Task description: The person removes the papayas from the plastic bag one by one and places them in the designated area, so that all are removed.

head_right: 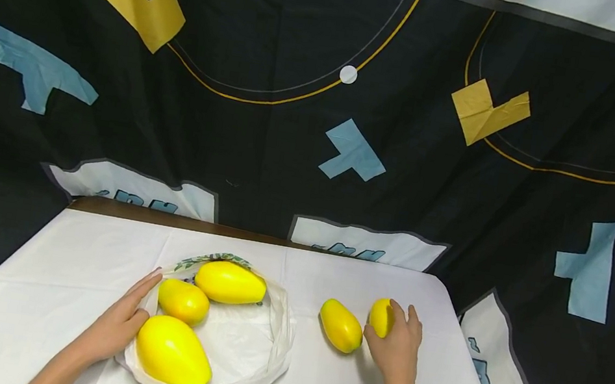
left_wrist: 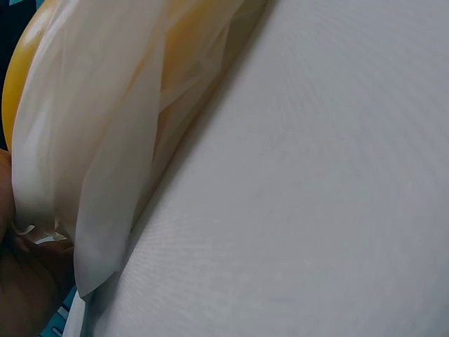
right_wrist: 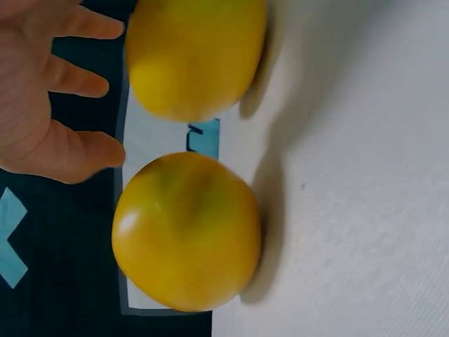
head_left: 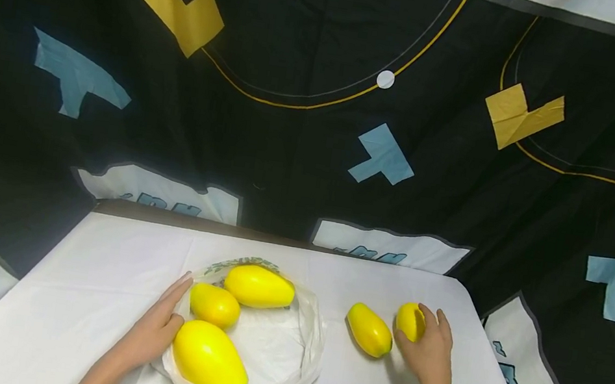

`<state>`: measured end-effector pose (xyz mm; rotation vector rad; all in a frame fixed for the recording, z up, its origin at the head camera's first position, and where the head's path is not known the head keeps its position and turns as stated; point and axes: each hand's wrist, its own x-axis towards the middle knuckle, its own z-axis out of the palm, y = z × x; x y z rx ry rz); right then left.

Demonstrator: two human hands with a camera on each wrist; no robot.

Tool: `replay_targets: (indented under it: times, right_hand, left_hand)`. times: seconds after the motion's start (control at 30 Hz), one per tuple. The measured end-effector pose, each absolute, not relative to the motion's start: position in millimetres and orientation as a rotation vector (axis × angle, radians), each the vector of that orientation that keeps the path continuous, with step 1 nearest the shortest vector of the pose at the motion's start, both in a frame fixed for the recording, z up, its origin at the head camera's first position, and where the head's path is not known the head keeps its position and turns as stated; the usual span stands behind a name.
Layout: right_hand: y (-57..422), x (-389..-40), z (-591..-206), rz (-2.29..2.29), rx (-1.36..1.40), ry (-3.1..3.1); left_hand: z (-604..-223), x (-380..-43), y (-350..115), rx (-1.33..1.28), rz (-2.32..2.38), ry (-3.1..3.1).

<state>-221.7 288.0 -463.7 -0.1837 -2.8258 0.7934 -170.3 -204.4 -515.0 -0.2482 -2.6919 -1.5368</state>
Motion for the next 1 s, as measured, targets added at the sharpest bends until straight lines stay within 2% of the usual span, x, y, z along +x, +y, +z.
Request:
replay_targets:
  times: [0.73, 1.0]
  right_hand:
    - [253, -223, -439, 0.802, -0.097, -2.783]
    - [239, -219, -435, 0.852, 0.072, -2.75]
  left_hand:
    - [-516, -171, -205, -0.245, -1.538, -2.687]
    - [-516, -171, -205, -0.227, -1.536, -2.703]
